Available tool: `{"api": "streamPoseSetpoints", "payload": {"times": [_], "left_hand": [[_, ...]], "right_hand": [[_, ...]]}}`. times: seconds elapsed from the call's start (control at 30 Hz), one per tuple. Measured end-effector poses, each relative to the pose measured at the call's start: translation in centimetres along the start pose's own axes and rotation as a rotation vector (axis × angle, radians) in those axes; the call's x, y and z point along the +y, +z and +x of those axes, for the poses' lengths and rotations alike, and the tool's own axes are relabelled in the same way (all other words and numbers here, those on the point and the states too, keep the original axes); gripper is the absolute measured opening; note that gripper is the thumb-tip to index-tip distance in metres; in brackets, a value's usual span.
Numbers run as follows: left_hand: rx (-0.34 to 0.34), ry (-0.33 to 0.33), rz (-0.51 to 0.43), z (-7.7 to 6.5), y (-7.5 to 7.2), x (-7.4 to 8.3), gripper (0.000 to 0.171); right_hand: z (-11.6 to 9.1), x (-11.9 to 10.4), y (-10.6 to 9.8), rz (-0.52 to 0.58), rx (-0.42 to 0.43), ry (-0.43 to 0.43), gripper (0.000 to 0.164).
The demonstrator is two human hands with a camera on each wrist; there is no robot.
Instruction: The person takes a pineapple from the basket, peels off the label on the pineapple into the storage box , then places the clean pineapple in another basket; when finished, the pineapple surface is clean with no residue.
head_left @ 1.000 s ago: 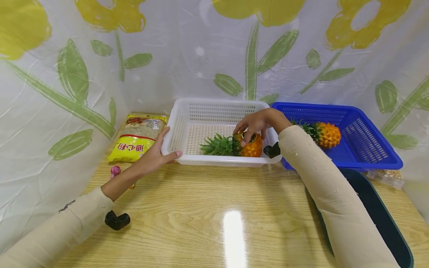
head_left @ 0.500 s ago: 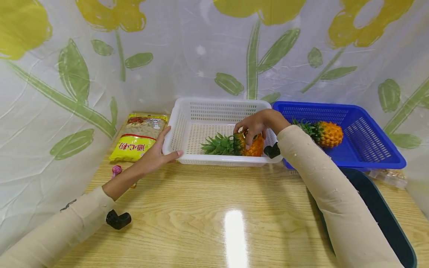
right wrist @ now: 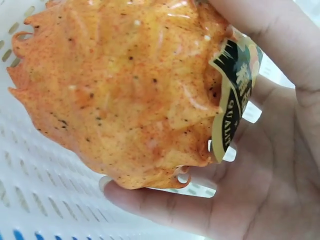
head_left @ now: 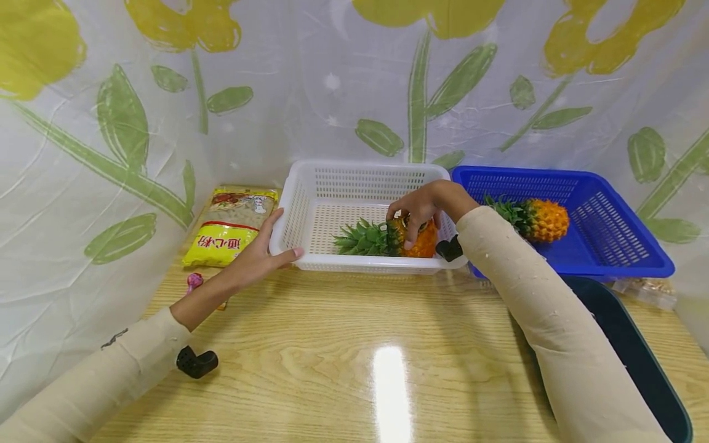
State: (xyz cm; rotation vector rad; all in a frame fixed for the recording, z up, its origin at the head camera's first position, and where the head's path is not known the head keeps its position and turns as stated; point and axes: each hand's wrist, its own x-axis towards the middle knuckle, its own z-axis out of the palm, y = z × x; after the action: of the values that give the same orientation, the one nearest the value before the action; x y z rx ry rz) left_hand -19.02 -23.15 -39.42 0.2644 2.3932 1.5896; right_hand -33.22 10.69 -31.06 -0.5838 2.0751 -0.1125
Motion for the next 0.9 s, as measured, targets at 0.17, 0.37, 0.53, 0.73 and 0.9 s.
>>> {"api": "streamPoseSetpoints", "payload": {"times": [0.17,0.37,0.53,0.73,0.9], "left_hand": [[-0.003,0.023,-0.005,-0.1,0.0,0.1,0.099],[-0.006,0.034,-0.004,-0.2,0.1,0.3,0.097],[0.002,0.026,0.017,-0.3,0.1,0.5,0.097],[-0.007,0.027,0.014,-0.3,0.0,0.4,0.098],[-0.007,0.032,0.021,-0.3,0.0,0.4,0.098]], "right_hand": [[-0.1,0.2,0.1,-0.003,0.013,-0.017,0.091],[-0.1,0.6,0.1,-0.014,0.023,-0.050,0.088],[-0.4,0.9,0.1,-0.027,0.048,-0.086,0.086],[-1.1,1.1,-0.2,-0.117,0.142,-0.146,0.085],[-2.4,1.1,-0.6,-0.102,0.191,-0.155,0.084]]}}
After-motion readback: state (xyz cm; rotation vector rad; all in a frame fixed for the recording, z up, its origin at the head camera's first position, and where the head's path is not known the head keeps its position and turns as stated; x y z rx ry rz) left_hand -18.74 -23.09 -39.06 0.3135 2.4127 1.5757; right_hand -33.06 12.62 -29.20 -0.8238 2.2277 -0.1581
